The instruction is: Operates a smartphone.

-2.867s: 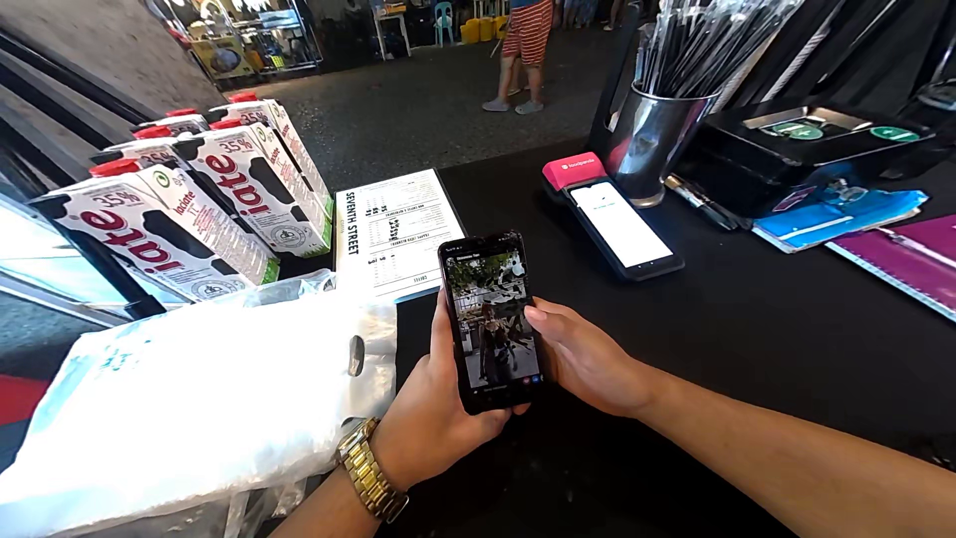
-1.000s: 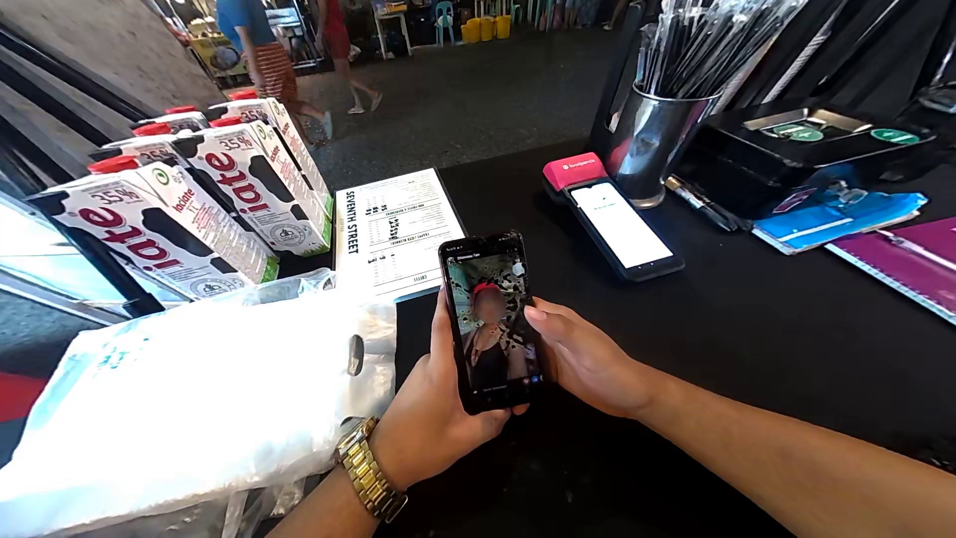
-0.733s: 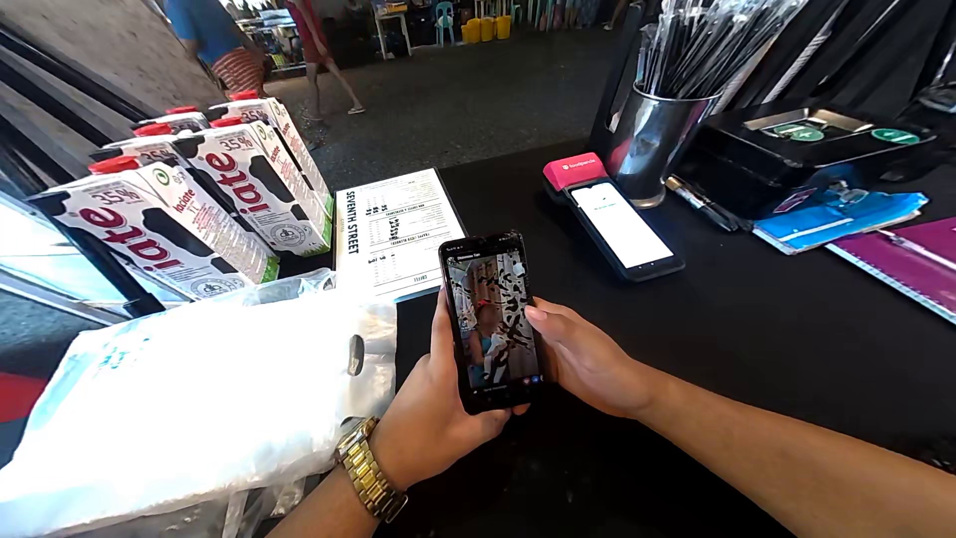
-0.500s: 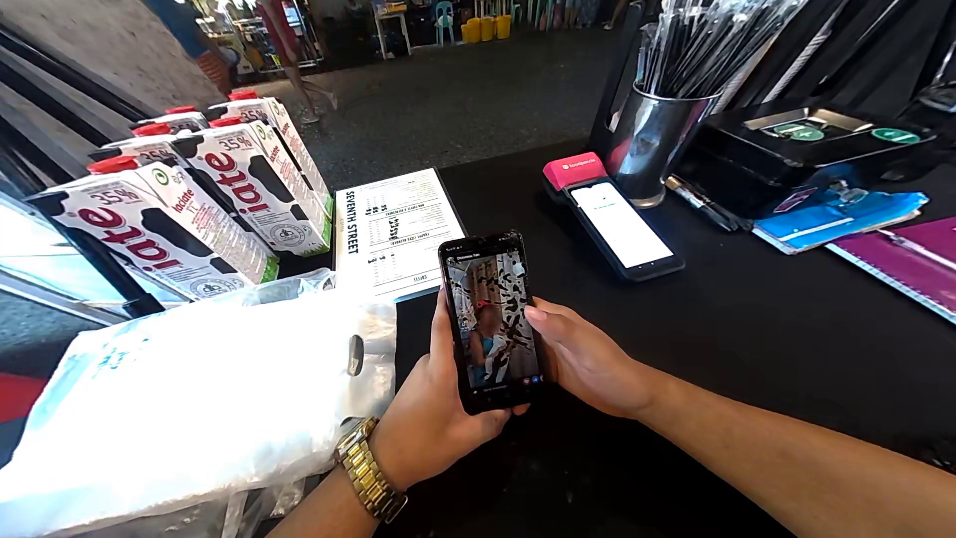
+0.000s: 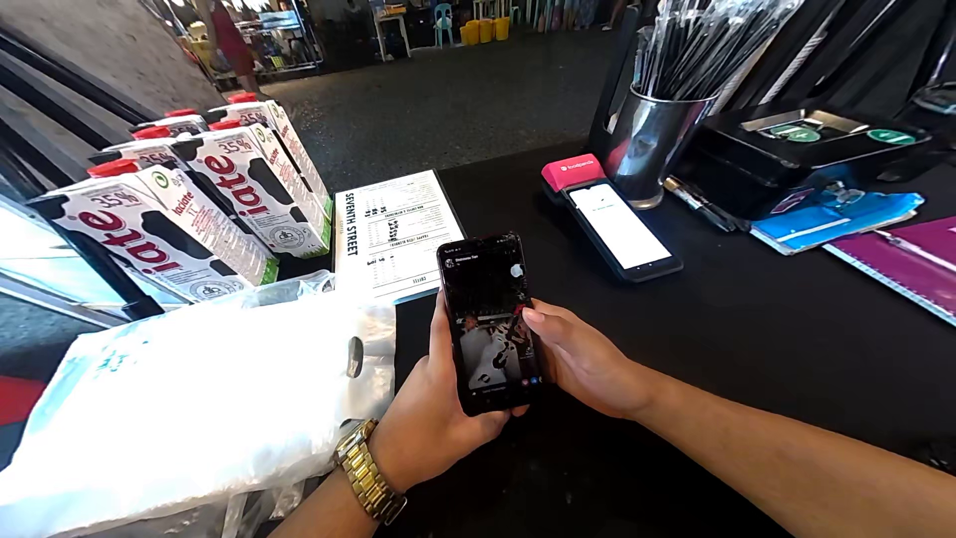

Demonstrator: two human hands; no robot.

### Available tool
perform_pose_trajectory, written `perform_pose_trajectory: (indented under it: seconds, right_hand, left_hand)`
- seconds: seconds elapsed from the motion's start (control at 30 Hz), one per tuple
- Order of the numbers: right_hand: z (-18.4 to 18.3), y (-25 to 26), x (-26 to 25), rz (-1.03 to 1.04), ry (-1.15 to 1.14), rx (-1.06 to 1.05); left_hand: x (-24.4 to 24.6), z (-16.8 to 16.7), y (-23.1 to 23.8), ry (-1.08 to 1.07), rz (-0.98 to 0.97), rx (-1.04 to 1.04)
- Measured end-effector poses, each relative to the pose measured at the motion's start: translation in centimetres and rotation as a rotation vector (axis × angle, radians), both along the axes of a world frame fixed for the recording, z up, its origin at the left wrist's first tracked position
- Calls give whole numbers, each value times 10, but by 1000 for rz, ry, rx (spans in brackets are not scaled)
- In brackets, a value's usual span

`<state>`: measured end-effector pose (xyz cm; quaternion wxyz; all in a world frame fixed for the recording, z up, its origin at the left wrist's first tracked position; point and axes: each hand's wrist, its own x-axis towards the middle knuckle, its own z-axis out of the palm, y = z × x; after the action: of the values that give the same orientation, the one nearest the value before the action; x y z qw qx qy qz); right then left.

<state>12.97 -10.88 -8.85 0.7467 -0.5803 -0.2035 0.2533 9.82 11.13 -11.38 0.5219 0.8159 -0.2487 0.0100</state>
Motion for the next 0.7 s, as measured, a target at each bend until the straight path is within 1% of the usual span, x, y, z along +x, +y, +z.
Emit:
perform_pose_trajectory:
  seconds: [0.7]
  right_hand:
    - [0, -1, 0, 1, -4, 8]
  left_hand:
    - [1, -1, 0, -22, -9, -8]
